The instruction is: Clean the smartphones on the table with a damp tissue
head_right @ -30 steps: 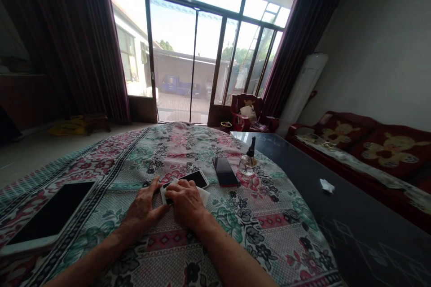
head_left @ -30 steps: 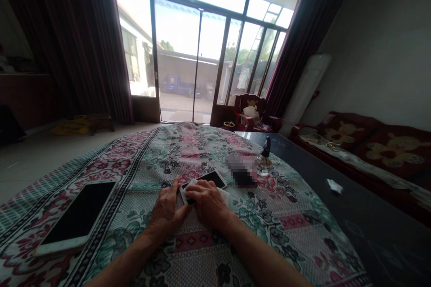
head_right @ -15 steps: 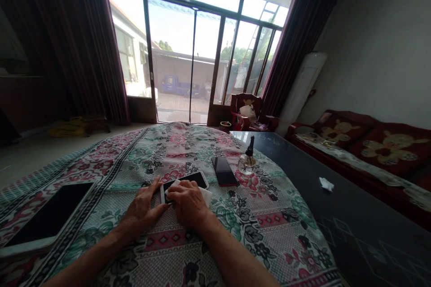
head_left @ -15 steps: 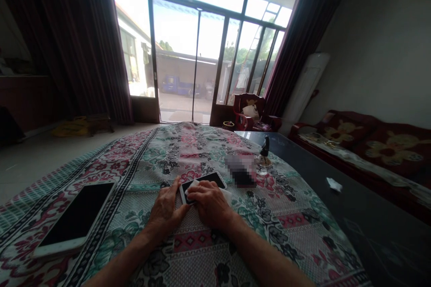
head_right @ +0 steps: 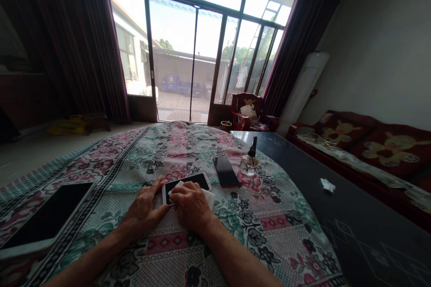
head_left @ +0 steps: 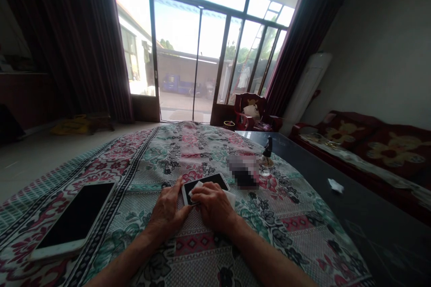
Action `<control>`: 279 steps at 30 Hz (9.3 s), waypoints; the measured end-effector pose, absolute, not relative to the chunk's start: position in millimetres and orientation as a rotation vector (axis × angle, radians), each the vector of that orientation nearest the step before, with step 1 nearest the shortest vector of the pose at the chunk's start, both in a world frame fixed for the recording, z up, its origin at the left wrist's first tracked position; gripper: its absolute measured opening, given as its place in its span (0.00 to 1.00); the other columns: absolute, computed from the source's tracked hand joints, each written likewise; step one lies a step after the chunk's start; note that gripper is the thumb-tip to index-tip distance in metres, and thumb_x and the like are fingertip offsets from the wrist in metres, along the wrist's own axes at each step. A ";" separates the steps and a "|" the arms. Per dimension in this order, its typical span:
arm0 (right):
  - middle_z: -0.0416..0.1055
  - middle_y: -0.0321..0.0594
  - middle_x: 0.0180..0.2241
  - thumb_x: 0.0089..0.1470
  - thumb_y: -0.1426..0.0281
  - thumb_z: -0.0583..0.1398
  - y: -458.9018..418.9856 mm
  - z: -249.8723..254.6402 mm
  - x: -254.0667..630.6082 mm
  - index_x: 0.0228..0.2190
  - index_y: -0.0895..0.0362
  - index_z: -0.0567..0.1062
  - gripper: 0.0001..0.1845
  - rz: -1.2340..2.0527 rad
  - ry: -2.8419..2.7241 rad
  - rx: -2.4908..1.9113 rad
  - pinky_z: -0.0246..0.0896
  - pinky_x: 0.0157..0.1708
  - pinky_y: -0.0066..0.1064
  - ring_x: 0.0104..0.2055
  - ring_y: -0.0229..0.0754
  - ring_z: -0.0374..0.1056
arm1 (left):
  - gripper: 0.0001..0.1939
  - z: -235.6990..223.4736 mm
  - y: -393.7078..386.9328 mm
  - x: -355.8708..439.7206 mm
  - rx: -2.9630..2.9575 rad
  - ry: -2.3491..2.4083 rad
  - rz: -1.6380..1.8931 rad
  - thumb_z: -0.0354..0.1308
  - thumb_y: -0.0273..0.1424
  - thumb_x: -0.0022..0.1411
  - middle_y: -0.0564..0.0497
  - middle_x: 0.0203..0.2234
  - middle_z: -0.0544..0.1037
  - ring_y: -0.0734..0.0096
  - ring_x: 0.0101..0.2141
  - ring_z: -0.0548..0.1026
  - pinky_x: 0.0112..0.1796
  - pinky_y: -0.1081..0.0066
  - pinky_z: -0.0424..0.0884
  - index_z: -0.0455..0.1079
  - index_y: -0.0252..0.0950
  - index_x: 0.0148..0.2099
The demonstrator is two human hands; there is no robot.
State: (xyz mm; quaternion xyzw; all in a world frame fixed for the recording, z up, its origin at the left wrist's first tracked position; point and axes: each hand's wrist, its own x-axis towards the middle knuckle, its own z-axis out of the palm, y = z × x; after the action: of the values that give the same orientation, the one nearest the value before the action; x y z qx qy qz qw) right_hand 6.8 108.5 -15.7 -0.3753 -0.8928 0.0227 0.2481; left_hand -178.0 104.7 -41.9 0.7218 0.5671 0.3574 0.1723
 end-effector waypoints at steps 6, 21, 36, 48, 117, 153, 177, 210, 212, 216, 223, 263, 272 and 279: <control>0.76 0.36 0.40 0.52 0.79 0.56 110.1 -17.7 6.6 0.33 0.53 0.78 0.13 0.060 -2.378 -1.066 0.55 0.45 0.36 0.43 0.43 0.64 | 0.41 -43.3 106.3 -178.4 2.076 1.620 1.023 0.57 0.34 0.52 0.41 0.50 0.74 0.54 0.53 0.69 0.54 0.58 0.64 0.52 0.30 0.67; 0.76 0.36 0.43 0.54 0.75 0.56 107.2 -17.2 1.0 0.35 0.53 0.78 0.11 0.046 -2.456 -0.956 0.56 0.46 0.36 0.44 0.43 0.63 | 0.38 -45.2 106.4 -178.6 2.104 1.627 1.047 0.56 0.36 0.54 0.41 0.50 0.74 0.54 0.52 0.69 0.54 0.55 0.65 0.54 0.31 0.66; 0.75 0.38 0.45 0.52 0.78 0.56 108.3 -15.6 11.5 0.38 0.56 0.78 0.14 0.021 -2.309 -1.172 0.55 0.49 0.37 0.46 0.45 0.63 | 0.40 -44.1 105.1 -178.8 2.129 1.643 1.002 0.56 0.35 0.53 0.41 0.50 0.74 0.54 0.53 0.68 0.54 0.57 0.64 0.51 0.29 0.66; 0.75 0.35 0.47 0.53 0.77 0.56 98.1 -21.3 14.9 0.38 0.55 0.77 0.13 -0.002 -2.368 -1.121 0.56 0.50 0.36 0.46 0.45 0.63 | 0.40 -44.7 105.7 -180.4 2.158 1.641 0.956 0.54 0.34 0.54 0.39 0.52 0.72 0.54 0.54 0.67 0.55 0.57 0.63 0.50 0.26 0.67; 0.63 0.44 0.59 0.58 0.72 0.51 100.3 -13.0 21.4 0.53 0.57 0.70 0.22 0.034 -2.090 -1.717 0.44 0.56 0.43 0.61 0.50 0.52 | 0.39 -40.4 107.8 -183.4 2.132 1.630 0.971 0.58 0.38 0.52 0.43 0.49 0.75 0.53 0.50 0.71 0.52 0.59 0.65 0.55 0.31 0.65; 0.69 0.36 0.55 0.56 0.74 0.52 117.0 -18.3 36.6 0.47 0.53 0.75 0.20 0.046 -2.079 -1.615 0.48 0.55 0.37 0.58 0.45 0.57 | 0.38 -39.8 105.8 -183.9 2.142 1.618 0.944 0.58 0.39 0.54 0.41 0.49 0.74 0.53 0.50 0.69 0.52 0.59 0.65 0.55 0.29 0.64; 0.68 0.42 0.56 0.57 0.77 0.51 125.2 -11.3 36.7 0.52 0.57 0.71 0.23 -0.007 -2.258 -1.519 0.49 0.56 0.38 0.58 0.45 0.58 | 0.40 -41.7 109.1 -183.8 2.094 1.578 0.960 0.56 0.36 0.54 0.40 0.52 0.72 0.55 0.53 0.68 0.55 0.59 0.63 0.52 0.29 0.66; 0.65 0.39 0.58 0.60 0.72 0.53 71.0 -24.4 11.6 0.54 0.53 0.68 0.21 0.023 -2.488 -1.168 0.51 0.55 0.39 0.59 0.45 0.56 | 0.38 -43.1 110.6 -184.3 2.102 1.565 0.981 0.55 0.34 0.53 0.38 0.52 0.72 0.54 0.53 0.68 0.55 0.58 0.63 0.55 0.25 0.65; 0.65 0.39 0.58 0.60 0.73 0.52 73.9 -22.7 12.0 0.54 0.54 0.68 0.21 0.027 -2.468 -1.199 0.50 0.56 0.40 0.60 0.46 0.56 | 0.38 -42.9 110.5 -184.4 2.097 1.566 0.978 0.56 0.34 0.54 0.38 0.52 0.72 0.55 0.53 0.68 0.55 0.58 0.64 0.54 0.25 0.65; 0.65 0.39 0.58 0.59 0.74 0.52 95.1 -15.4 5.7 0.54 0.54 0.68 0.22 0.036 -2.438 -1.291 0.50 0.55 0.40 0.60 0.46 0.56 | 0.38 -41.8 110.1 -184.6 2.088 1.579 0.977 0.56 0.34 0.54 0.40 0.51 0.73 0.56 0.52 0.69 0.53 0.59 0.66 0.54 0.29 0.66; 0.67 0.40 0.56 0.56 0.73 0.55 117.7 -10.8 -16.7 0.53 0.55 0.69 0.22 0.072 -2.397 -1.310 0.49 0.54 0.40 0.59 0.47 0.56 | 0.37 -44.1 112.0 -185.2 2.119 1.556 1.013 0.56 0.34 0.53 0.38 0.53 0.73 0.54 0.53 0.69 0.55 0.58 0.64 0.56 0.27 0.64; 0.64 0.39 0.59 0.58 0.72 0.54 79.0 -11.4 15.0 0.54 0.53 0.68 0.22 0.117 -2.553 -1.132 0.49 0.54 0.40 0.59 0.47 0.57 | 0.38 -49.6 113.5 -189.3 2.180 1.527 0.984 0.54 0.32 0.53 0.40 0.54 0.71 0.56 0.54 0.68 0.55 0.58 0.64 0.53 0.29 0.66; 0.68 0.41 0.55 0.55 0.73 0.56 122.0 -4.2 -10.9 0.53 0.54 0.69 0.23 0.068 -2.496 -1.214 0.51 0.53 0.39 0.57 0.47 0.58 | 0.37 -46.1 113.4 -188.1 2.182 1.550 0.941 0.53 0.31 0.54 0.38 0.55 0.70 0.55 0.53 0.68 0.55 0.56 0.64 0.54 0.28 0.66; 0.66 0.40 0.57 0.58 0.72 0.54 101.6 -13.5 -7.3 0.53 0.53 0.68 0.21 0.058 -2.517 -1.147 0.50 0.53 0.39 0.58 0.45 0.57 | 0.37 -46.2 113.8 -188.1 2.202 1.529 0.947 0.52 0.30 0.53 0.39 0.56 0.70 0.56 0.55 0.67 0.57 0.57 0.62 0.53 0.29 0.66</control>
State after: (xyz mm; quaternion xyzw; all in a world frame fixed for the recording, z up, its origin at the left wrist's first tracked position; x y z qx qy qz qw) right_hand -7.3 101.6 -13.5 -0.4072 -0.8938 0.0206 0.1867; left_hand -188.1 113.8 -46.2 0.7659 0.5319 0.3293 0.1486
